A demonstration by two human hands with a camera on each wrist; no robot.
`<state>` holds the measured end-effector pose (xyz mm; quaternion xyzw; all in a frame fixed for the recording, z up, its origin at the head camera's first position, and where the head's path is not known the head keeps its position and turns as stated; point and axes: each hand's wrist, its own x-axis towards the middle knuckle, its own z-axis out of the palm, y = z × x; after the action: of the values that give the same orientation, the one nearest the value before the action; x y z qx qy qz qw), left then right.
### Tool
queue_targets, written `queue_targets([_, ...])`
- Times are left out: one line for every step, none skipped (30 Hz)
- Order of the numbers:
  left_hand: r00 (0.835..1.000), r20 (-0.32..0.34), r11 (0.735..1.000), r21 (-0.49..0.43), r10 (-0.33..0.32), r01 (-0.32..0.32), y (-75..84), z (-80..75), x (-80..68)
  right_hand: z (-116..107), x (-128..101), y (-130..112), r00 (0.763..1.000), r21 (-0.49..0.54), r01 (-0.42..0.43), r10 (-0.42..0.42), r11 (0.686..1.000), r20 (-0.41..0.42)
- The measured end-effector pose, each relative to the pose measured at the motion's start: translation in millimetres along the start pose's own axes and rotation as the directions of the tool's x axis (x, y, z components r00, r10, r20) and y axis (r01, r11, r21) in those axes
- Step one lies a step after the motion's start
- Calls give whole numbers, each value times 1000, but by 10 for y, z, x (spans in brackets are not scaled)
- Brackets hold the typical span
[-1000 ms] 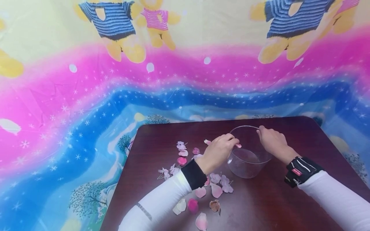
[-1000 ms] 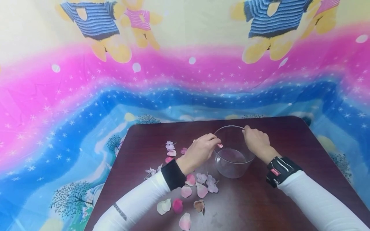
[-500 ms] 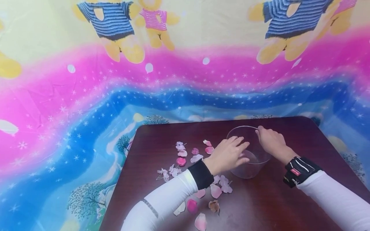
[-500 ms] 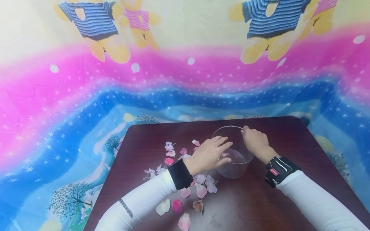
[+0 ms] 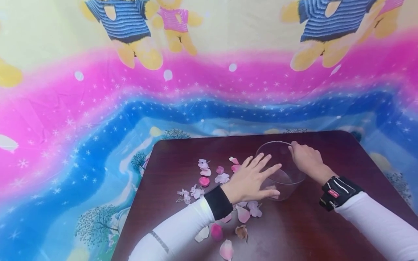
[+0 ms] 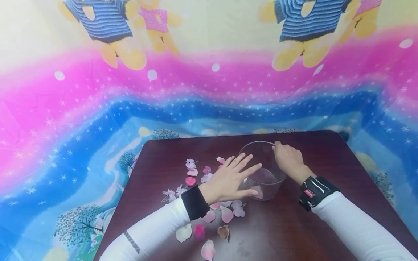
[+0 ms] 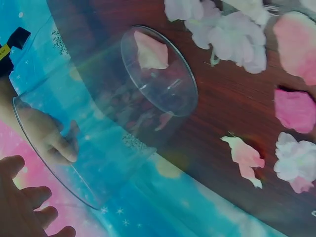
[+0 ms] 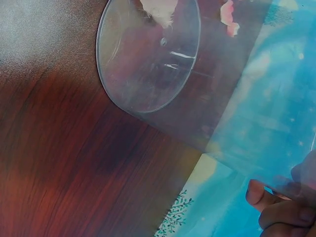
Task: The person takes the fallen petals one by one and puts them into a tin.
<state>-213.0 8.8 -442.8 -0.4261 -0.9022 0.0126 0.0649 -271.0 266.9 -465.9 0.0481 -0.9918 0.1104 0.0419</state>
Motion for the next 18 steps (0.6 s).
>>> queue_targets([1000, -3, 1000, 0, 0, 0, -16, -1, -29, 1, 3, 2, 1000, 1, -1, 1, 1000, 0])
queue_targets([1000, -9, 1000, 1, -1, 1, -32, 1, -56, 0, 5, 1, 1000, 2, -1, 1, 1000, 0])
queue_targets([1000, -12, 1000, 4, -4, 4, -48, 2, -84, -3, 6, 1, 1000, 3, -3, 3, 1000, 1])
queue_targets([1000, -18, 1000, 9, -6, 7, -64, 7, -109, -5, 9, 0, 1000, 3, -2, 2, 1000, 0])
queue_targets([1000, -24, 1000, 14, -10, 11, -79, 12, -134, -7, 12, 1, 1000, 4, 1, -1, 1000, -1])
queue_targets([1000, -27, 1000, 17, -15, 15, -95, 18, -157, -12, 16, -2, 1000, 6, 2, -2, 1000, -3])
queue_targets([999, -32, 1000, 22, -18, 18, -109, 19, -176, -21, 18, -2, 1000, 7, 4, -4, 1000, -8])
queue_targets([999, -35, 999, 25, -20, 21, -122, 21, -194, -27, 22, -1, 1000, 8, 6, -6, 1000, -14])
queue_targets([999, -38, 999, 27, -21, 22, -133, 24, -210, -32, 25, 1, 1000, 8, 8, -7, 1000, -19])
queue_targets([999, -39, 999, 26, -22, 23, -144, 29, -227, -33, 28, 5, 1000, 11, 8, -8, 1000, -21])
queue_targets([999, -39, 999, 24, -23, 24, -153, 34, -246, -34, 30, 6, 1000, 12, 8, -8, 1000, -19])
queue_targets([999, -35, 999, 22, -26, 27, -162, 41, -265, -31, 31, 10, 1000, 12, 8, -8, 1000, -17])
queue_targets([999, -33, 999, 17, -31, 32, -168, 47, -288, -27, 31, 14, 1000, 12, 8, -8, 1000, -13])
queue_targets([999, -29, 999, 12, -37, 37, -175, 56, -312, -22, 32, 17, 1000, 12, 8, -8, 1000, -10])
queue_targets([999, -26, 999, 10, -45, 45, -180, 64, -335, -17, 30, 18, 1000, 13, 8, -8, 1000, -8])
queue_targets([998, -24, 998, 10, -54, 54, -187, 75, -359, -12, 27, 18, 1000, 13, 7, -7, 1000, -6])
queue_targets([998, -29, 998, 16, -61, 62, -192, 86, -380, -7, 25, 19, 1000, 12, 7, -7, 1000, -7])
queue_targets([997, -32, 997, 20, -70, 71, -197, 96, -401, -1, 22, 21, 1000, 13, 8, -8, 1000, -10])
